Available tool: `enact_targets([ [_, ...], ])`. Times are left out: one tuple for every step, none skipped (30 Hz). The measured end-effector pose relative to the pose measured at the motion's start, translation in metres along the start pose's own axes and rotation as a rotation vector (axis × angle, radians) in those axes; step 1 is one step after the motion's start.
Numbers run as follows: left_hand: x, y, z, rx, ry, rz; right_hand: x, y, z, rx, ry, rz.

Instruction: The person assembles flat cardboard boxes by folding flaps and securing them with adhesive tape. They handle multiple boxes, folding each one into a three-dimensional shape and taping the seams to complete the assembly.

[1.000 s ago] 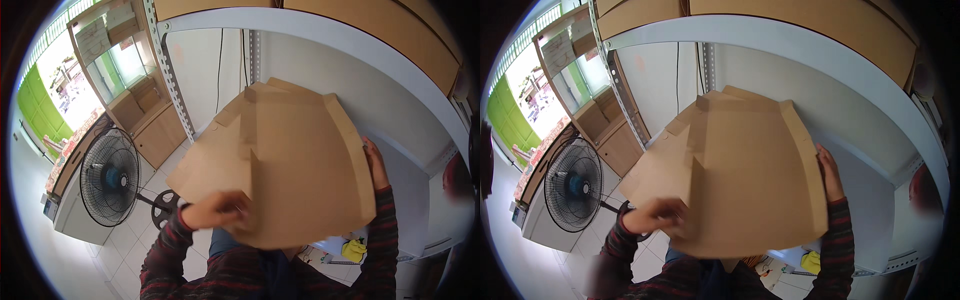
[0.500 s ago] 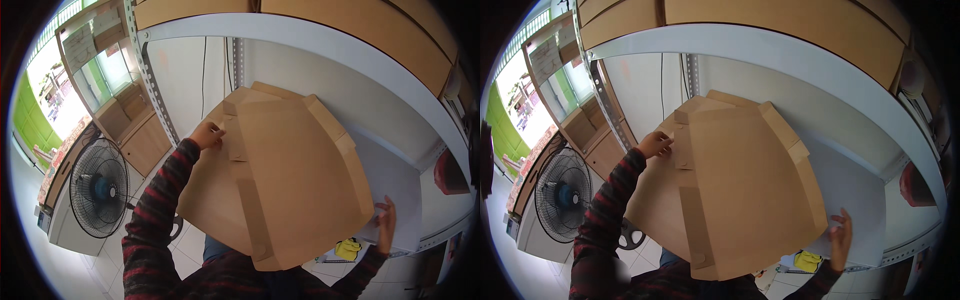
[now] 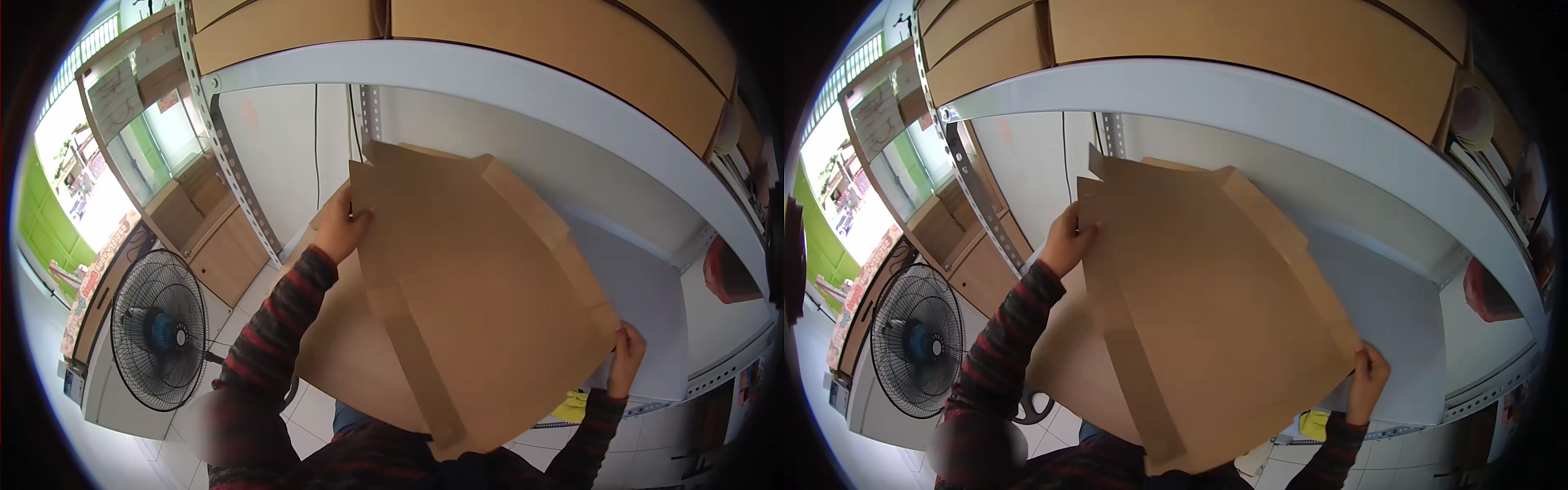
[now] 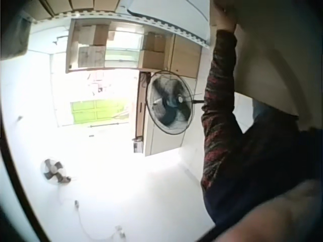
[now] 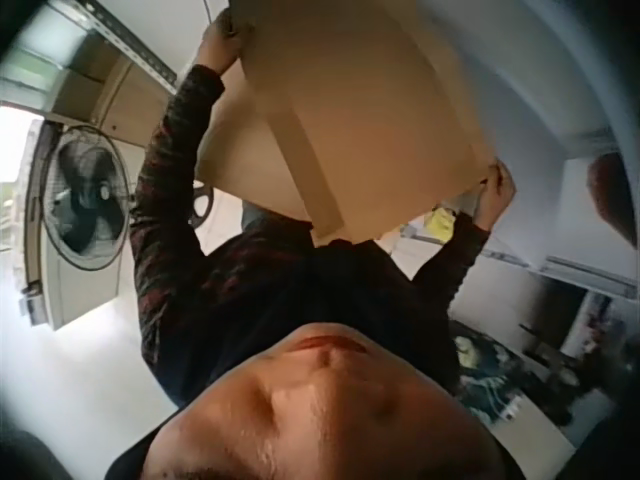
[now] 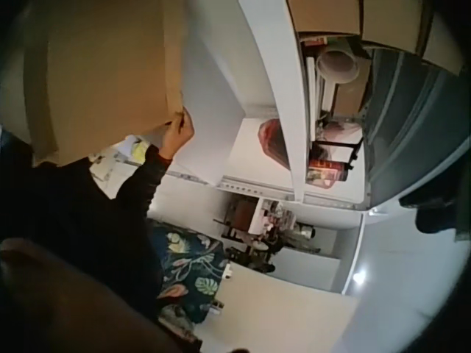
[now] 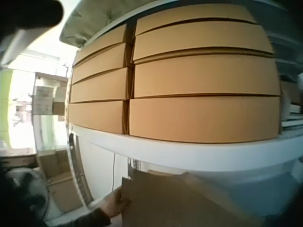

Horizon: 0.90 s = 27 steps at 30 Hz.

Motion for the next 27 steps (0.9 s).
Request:
enact_targets([
  [-0.017, 0.012, 0.006, -0.021, 0.065, 0.019, 0.011, -0.012, 0.002, 0.021, 0.018, 0.040],
  [-0.030, 0.023, 0.015, -0.044, 0.123, 0.039, 0.024, -0.028, 0.002, 0.046, 0.031, 0.078],
  [-0.040, 0.034, 0.025, -0.104, 0.118, -0.031, 0.035, -0.044, 0.001, 0.068, 0.051, 0.116],
  [-0.048, 0.044, 0.034, -0.159, 0.116, -0.102, 0.041, -0.063, -0.001, 0.064, 0.092, 0.172],
  [-0.055, 0.060, 0.049, -0.225, 0.102, -0.167, 0.049, -0.083, -0.014, 0.074, 0.123, 0.233],
  [-0.056, 0.072, 0.061, -0.247, 0.144, -0.133, 0.063, -0.100, -0.033, 0.151, 0.118, 0.257],
  [-0.057, 0.086, 0.073, -0.297, 0.161, -0.130, 0.077, -0.117, -0.053, 0.228, 0.110, 0.281],
  [-0.058, 0.100, 0.083, -0.347, 0.179, -0.128, 0.084, -0.133, -0.075, 0.279, 0.066, 0.299],
  [-0.057, 0.111, 0.090, -0.382, 0.180, -0.132, 0.085, -0.147, -0.098, 0.327, 0.025, 0.313],
  [-0.056, 0.120, 0.095, -0.413, 0.185, -0.138, 0.082, -0.157, -0.118, 0.334, -0.008, 0.312],
  [-0.054, 0.128, 0.100, -0.447, 0.191, -0.147, 0.079, -0.164, -0.137, 0.340, -0.041, 0.315],
  [-0.047, 0.136, 0.101, -0.438, 0.235, -0.076, 0.078, -0.168, -0.158, 0.370, -0.028, 0.268],
  [-0.037, 0.146, 0.102, -0.431, 0.279, -0.004, 0.075, -0.171, -0.178, 0.403, -0.013, 0.223],
  [-0.027, 0.153, 0.102, -0.423, 0.324, 0.068, 0.069, -0.172, -0.195, 0.436, -0.034, 0.195],
  [-0.018, 0.160, 0.103, -0.440, 0.279, 0.025, 0.062, -0.172, -0.215, 0.476, -0.056, 0.167],
  [-0.010, 0.164, 0.102, -0.419, 0.233, 0.109, 0.053, -0.169, -0.231, 0.511, -0.076, 0.132],
  [-0.003, 0.169, 0.101, -0.395, 0.188, 0.191, 0.051, -0.167, -0.238, 0.464, -0.055, 0.199],
  [0.001, 0.174, 0.099, -0.372, 0.141, 0.278, 0.052, -0.159, -0.244, 0.421, -0.035, 0.265],
  [-0.007, 0.179, 0.099, -0.365, 0.105, 0.299, 0.053, -0.154, -0.246, 0.375, -0.013, 0.329],
  [-0.005, 0.183, 0.098, -0.258, 0.033, 0.406, 0.045, -0.153, -0.245, 0.365, -0.071, 0.268],
  [-0.001, 0.189, 0.100, -0.147, -0.037, 0.510, 0.042, -0.152, -0.239, 0.351, -0.125, 0.206],
  [-0.005, 0.192, 0.097, -0.027, -0.104, 0.608, 0.041, -0.149, -0.229, 0.330, -0.175, 0.143],
  [-0.019, 0.190, 0.090, 0.027, -0.129, 0.644, 0.042, -0.145, -0.218, 0.341, -0.191, 0.104],
  [-0.038, 0.185, 0.080, 0.113, -0.177, 0.560, 0.053, -0.137, -0.206, 0.359, -0.210, 0.067],
  [-0.054, 0.182, 0.070, 0.195, -0.224, 0.483, 0.059, -0.131, -0.199, 0.387, -0.229, 0.028],
  [-0.070, 0.178, 0.057, 0.280, -0.269, 0.403, 0.062, -0.126, -0.194, 0.441, -0.204, 0.097],
  [-0.095, 0.171, 0.040, 0.350, -0.156, 0.260, 0.065, -0.121, -0.185, 0.488, -0.182, 0.173],
])
Point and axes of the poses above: each hand's wrist, its own y-axis away from the middle knuckle, its own z-axis out of the back of the hand, x = y × z, the point moved 9 cm from there along -y, towards the middle knuckle, and after that the axes turned 5 degrees about y, right-handed, at the moved point
